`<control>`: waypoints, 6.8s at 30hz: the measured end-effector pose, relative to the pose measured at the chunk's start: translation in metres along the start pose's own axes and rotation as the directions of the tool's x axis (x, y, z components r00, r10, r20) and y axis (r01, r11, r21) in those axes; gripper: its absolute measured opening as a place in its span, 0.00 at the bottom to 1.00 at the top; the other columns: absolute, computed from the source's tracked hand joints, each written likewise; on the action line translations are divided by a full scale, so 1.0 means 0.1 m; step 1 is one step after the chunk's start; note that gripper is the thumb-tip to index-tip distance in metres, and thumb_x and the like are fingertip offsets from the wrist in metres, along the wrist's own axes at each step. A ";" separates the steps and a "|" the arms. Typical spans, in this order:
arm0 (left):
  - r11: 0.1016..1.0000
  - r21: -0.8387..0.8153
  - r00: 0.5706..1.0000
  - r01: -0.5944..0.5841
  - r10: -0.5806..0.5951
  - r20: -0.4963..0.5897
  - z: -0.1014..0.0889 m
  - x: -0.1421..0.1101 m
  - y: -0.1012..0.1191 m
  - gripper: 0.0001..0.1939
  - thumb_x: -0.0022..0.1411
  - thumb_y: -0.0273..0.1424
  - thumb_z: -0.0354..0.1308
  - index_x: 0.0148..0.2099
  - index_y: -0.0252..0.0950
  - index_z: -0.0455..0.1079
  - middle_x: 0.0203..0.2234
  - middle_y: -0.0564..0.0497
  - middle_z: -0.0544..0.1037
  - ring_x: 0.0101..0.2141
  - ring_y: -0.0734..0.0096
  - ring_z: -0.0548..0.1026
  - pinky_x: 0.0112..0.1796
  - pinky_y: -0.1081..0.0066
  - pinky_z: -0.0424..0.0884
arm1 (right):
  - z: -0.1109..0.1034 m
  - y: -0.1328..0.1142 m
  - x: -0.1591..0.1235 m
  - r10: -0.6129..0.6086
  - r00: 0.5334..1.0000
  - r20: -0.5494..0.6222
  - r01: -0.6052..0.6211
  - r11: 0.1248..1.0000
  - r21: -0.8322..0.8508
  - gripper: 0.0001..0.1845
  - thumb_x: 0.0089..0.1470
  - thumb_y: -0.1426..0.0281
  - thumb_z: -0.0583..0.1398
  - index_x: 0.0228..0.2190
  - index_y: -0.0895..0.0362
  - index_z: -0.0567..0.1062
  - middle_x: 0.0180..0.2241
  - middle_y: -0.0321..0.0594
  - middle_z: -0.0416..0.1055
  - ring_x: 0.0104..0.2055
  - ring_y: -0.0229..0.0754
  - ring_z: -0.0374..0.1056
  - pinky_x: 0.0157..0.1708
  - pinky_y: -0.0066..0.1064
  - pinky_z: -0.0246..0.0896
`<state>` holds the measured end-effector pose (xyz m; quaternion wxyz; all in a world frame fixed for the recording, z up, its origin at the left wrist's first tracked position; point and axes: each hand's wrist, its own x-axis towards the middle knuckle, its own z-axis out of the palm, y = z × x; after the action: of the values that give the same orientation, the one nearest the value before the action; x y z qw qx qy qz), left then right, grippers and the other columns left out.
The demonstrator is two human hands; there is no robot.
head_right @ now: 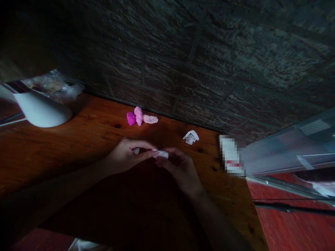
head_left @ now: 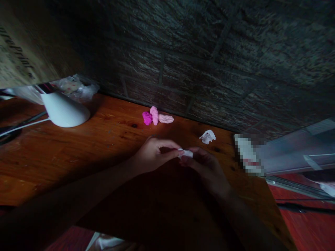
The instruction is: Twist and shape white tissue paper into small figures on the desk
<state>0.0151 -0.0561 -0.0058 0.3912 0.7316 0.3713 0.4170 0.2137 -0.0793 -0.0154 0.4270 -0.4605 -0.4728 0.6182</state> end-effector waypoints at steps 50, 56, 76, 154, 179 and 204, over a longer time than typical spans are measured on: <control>0.909 -0.374 0.936 0.184 -0.278 -0.215 -0.02 0.09 -0.04 0.08 0.62 0.34 0.64 0.33 0.34 0.77 0.25 0.52 0.81 0.24 0.75 0.76 0.28 0.75 0.75 | 0.02 -0.14 -0.17 -0.616 0.685 0.389 0.690 0.377 -0.617 0.11 0.57 0.79 0.64 0.41 0.55 0.76 0.36 0.38 0.80 0.36 0.37 0.77 0.37 0.26 0.70; 0.890 -0.438 0.884 0.130 -0.304 -0.355 -0.10 0.15 -0.20 0.16 0.56 0.42 0.70 0.36 0.32 0.78 0.30 0.48 0.83 0.29 0.71 0.79 0.32 0.72 0.78 | 0.04 -0.12 -0.15 -0.478 0.696 0.537 0.715 0.383 -0.585 0.08 0.60 0.78 0.63 0.40 0.56 0.76 0.38 0.41 0.80 0.38 0.40 0.76 0.38 0.30 0.68; 0.846 -0.491 0.974 0.210 -0.224 0.032 0.15 -0.04 -0.07 0.09 0.57 0.31 0.69 0.38 0.31 0.78 0.31 0.47 0.84 0.30 0.70 0.82 0.34 0.71 0.81 | -0.03 -0.01 -0.08 -0.458 0.889 -0.013 0.407 0.802 -0.437 0.09 0.56 0.70 0.68 0.41 0.48 0.83 0.41 0.34 0.84 0.43 0.41 0.80 0.46 0.34 0.77; 0.840 -0.509 0.972 0.189 -0.234 -0.025 0.14 -0.04 -0.04 0.12 0.56 0.32 0.71 0.42 0.33 0.80 0.38 0.48 0.84 0.37 0.69 0.82 0.39 0.72 0.79 | -0.02 -0.03 -0.09 -0.550 0.831 0.080 0.510 0.697 -0.504 0.13 0.60 0.74 0.64 0.45 0.49 0.81 0.41 0.36 0.81 0.39 0.36 0.76 0.40 0.30 0.72; 0.750 -0.579 0.946 0.320 -0.282 0.158 0.11 -0.04 0.05 0.08 0.59 0.29 0.68 0.40 0.31 0.76 0.32 0.50 0.83 0.31 0.72 0.81 0.35 0.72 0.79 | -0.07 -0.14 -0.11 -0.671 0.689 0.275 0.646 0.395 -0.654 0.13 0.60 0.78 0.64 0.43 0.52 0.80 0.36 0.37 0.79 0.36 0.37 0.75 0.36 0.29 0.70; 0.622 -0.672 0.915 0.402 -0.304 0.266 0.10 -0.02 0.01 0.14 0.54 0.34 0.73 0.40 0.33 0.77 0.29 0.51 0.81 0.30 0.71 0.80 0.34 0.70 0.78 | -0.04 -0.11 -0.15 -0.573 0.812 0.113 0.520 0.621 -0.587 0.07 0.62 0.72 0.64 0.43 0.52 0.79 0.33 0.35 0.79 0.29 0.35 0.74 0.32 0.29 0.72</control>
<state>0.0231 -0.0611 -0.0086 0.7406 0.4586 0.2910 0.3957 0.2214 -0.0905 -0.0030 0.4482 -0.4300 -0.7397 0.2590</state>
